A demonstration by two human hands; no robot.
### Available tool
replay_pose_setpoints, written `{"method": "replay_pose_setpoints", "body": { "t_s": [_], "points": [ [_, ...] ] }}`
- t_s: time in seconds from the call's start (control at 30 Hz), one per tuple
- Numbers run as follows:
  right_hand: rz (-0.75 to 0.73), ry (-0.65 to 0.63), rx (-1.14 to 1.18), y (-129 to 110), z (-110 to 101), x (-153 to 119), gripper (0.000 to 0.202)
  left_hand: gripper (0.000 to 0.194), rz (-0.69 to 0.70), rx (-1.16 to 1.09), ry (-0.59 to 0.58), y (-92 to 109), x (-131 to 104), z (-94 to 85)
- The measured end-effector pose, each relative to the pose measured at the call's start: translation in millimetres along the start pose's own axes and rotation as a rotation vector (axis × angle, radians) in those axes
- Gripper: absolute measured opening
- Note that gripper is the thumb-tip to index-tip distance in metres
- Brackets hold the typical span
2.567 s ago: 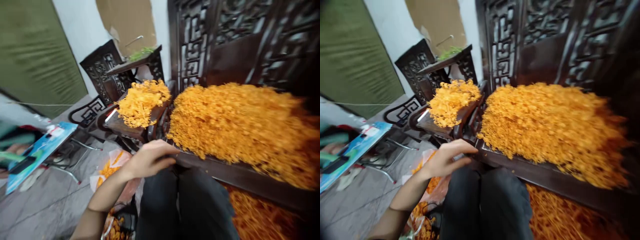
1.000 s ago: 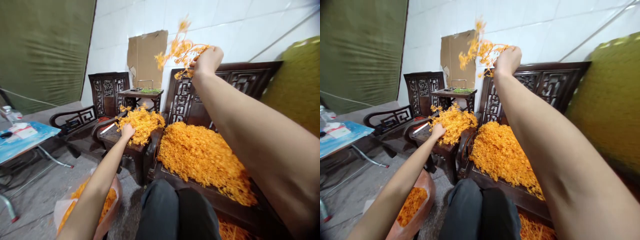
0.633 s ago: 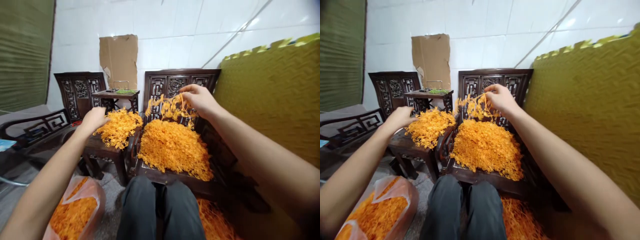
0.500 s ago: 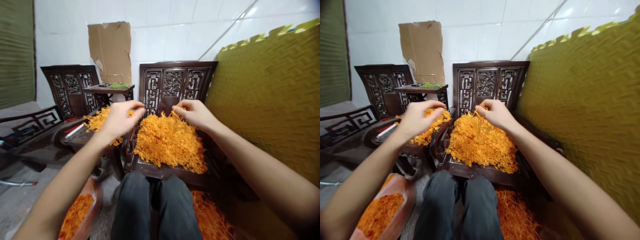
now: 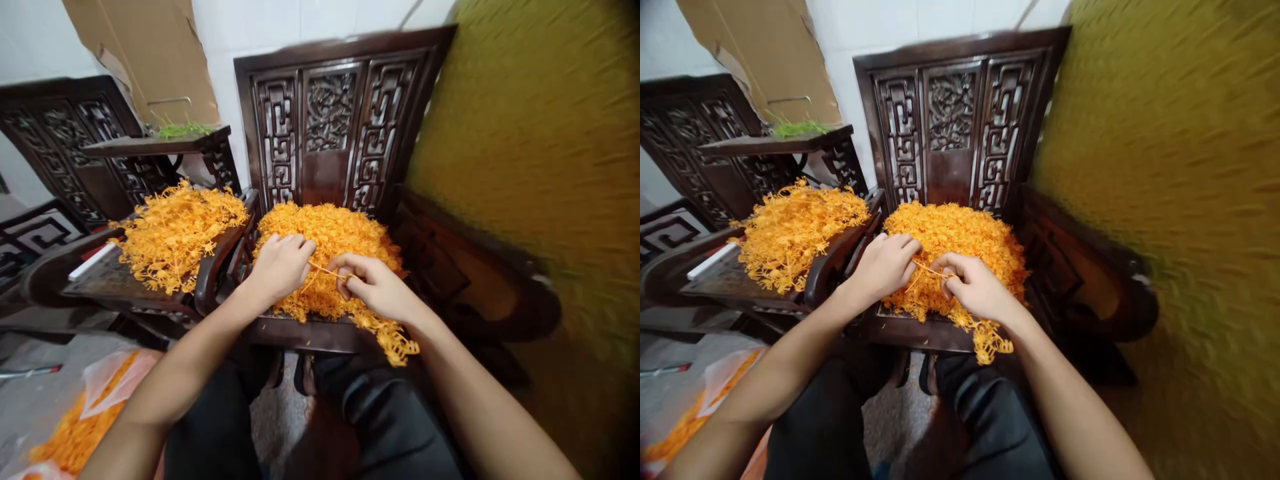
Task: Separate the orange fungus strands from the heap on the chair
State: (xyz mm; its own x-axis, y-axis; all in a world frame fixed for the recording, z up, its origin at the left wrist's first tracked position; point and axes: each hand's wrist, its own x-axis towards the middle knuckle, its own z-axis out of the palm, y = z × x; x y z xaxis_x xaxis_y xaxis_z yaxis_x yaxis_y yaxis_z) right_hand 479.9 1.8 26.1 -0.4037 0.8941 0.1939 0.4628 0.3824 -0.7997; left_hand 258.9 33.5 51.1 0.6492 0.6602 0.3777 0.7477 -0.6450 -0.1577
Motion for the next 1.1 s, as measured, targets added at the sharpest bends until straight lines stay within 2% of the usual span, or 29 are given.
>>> {"method": "replay_pose_setpoints", "body": {
  "t_s": [0.07, 0.17, 0.27, 0.33, 0.47, 0.6, 0.67, 0.73, 0.83, 0.93, 1.0, 1.1],
  "points": [
    [-0.026, -0.047, -0.04, 9.5, -0.1, -4.1, 0.038, 0.025, 0.007, -0.111, -0.148, -7.9, -4.7, 1.1],
    [-0.15, -0.14, -0.123, 20.6, -1.6, -15.3, 0.033, 0.022, 0.118, -0.381, -0.43, -17.7, -16.7, -0.6],
    [-0.19, -0.26, -0.021, 25.4, 3.1, -27.1, 0.024, 0.01, 0.222, -0.562, -0.573, -20.8, -33.5, -0.1],
    [-0.147, -0.325, -0.018, 26.1, 10.2, -32.8, 0.025, 0.012, 0.243, -0.542, -0.555, -19.4, -46.5, 4.2],
    [-0.008, -0.41, -0.198, 29.6, 19.8, -41.3, 0.028, 0.011, 0.221, -0.415, -0.444, -18.5, -70.7, 19.1],
    [0.062, -0.419, -0.238, 40.0, 17.4, -40.4, 0.033, 0.007, 0.017, -0.507, -0.468, -31.0, -76.0, 25.2],
    [0.063, -0.368, -0.23, 42.2, 19.8, -33.3, 0.038, 0.011, -0.102, -0.597, -0.439, -35.6, -70.3, 22.7],
    [0.082, -0.249, -0.162, 38.9, 28.7, -23.6, 0.042, 0.023, -0.197, -0.692, -0.391, -33.4, -62.3, 21.2],
    [0.141, -0.024, 0.109, 27.0, 50.8, -7.2, 0.038, 0.041, -0.283, -0.75, -0.316, -18.1, -50.8, 27.5],
    [0.167, 0.107, 0.38, 14.4, 72.2, 6.9, 0.044, 0.039, -0.202, -0.648, -0.331, 2.9, -44.0, 37.3],
    [0.182, 0.185, 0.515, 8.0, 80.8, 12.5, 0.037, 0.036, -0.133, -0.543, -0.353, 15.5, -41.9, 39.7],
    [0.226, 0.28, 0.64, 2.7, 83.5, 16.2, 0.034, 0.039, -0.171, -0.42, -0.313, 26.6, -38.9, 35.6]
  ]
}}
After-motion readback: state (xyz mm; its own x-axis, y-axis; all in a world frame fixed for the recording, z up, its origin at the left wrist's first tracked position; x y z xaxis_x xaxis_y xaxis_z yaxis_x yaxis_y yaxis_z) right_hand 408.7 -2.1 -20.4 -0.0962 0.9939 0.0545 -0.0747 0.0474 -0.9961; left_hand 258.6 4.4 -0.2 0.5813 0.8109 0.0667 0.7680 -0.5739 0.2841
